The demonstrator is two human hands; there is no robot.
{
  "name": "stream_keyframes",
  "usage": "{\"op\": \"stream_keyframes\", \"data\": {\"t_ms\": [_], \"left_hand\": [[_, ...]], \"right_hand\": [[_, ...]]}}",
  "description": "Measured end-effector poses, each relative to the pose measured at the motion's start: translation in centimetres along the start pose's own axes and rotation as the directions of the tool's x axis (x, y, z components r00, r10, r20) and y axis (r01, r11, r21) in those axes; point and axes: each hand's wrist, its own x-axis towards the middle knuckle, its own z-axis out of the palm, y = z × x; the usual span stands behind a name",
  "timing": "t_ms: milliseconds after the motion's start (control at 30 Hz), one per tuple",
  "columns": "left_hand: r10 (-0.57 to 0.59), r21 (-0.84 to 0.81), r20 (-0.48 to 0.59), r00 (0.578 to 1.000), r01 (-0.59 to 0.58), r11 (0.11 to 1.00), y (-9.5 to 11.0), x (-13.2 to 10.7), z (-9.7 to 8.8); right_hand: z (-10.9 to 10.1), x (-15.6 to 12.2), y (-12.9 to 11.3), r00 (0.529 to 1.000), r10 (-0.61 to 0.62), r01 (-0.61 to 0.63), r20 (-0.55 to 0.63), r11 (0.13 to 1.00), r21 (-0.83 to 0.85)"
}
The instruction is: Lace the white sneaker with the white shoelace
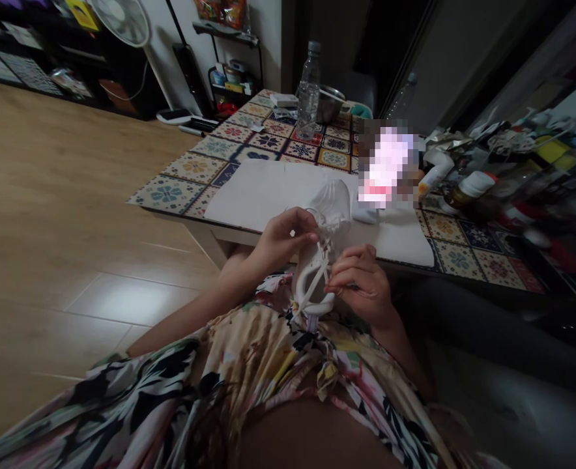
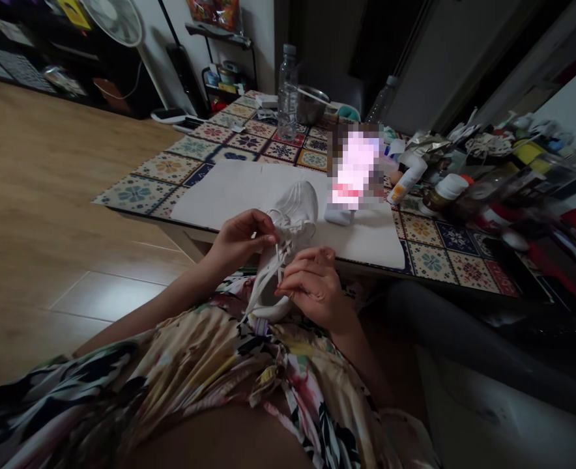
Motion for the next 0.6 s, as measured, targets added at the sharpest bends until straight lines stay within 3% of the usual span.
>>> {"op": "stream_keyframes", "data": {"t_ms": [133,267,433,533,600], "left_hand": [[0.022,0.026,-0.004,1.0,-0.022,0.999,-0.2,0.1,0.0],[0.019,0.11,0.077,0.997,-0.027,0.994,-0.4,0.0,-0.9],[0.098,0.28,0.121,0.988,-0.129,0.951,0.4,-0.6,-2.6],[0.12,0.31,0.308,0.944,-0.219,0.925,1.6,-1.1,-3.2],[0.122,0.308,0.422,0.898,-0.269,0.913,2.3,-1.4,-3.2]], "right_hand": [[0.0,0.0,0.0,1.0,-0.007,0.007,0.009,1.0,0.015],[-0.3,-0.4,0.2,0.999,0.033,-0.033,-0.013,0.999,0.0],[-0.1,-0.6,0.4,0.996,0.065,-0.076,-0.061,0.975,-0.207],[-0.2,-0.4,-0.3,0.998,0.047,-0.057,-0.039,0.954,-0.295],[-0.8,-0.5,-1.2,0.999,0.042,-0.04,0.004,0.981,-0.189]]}}
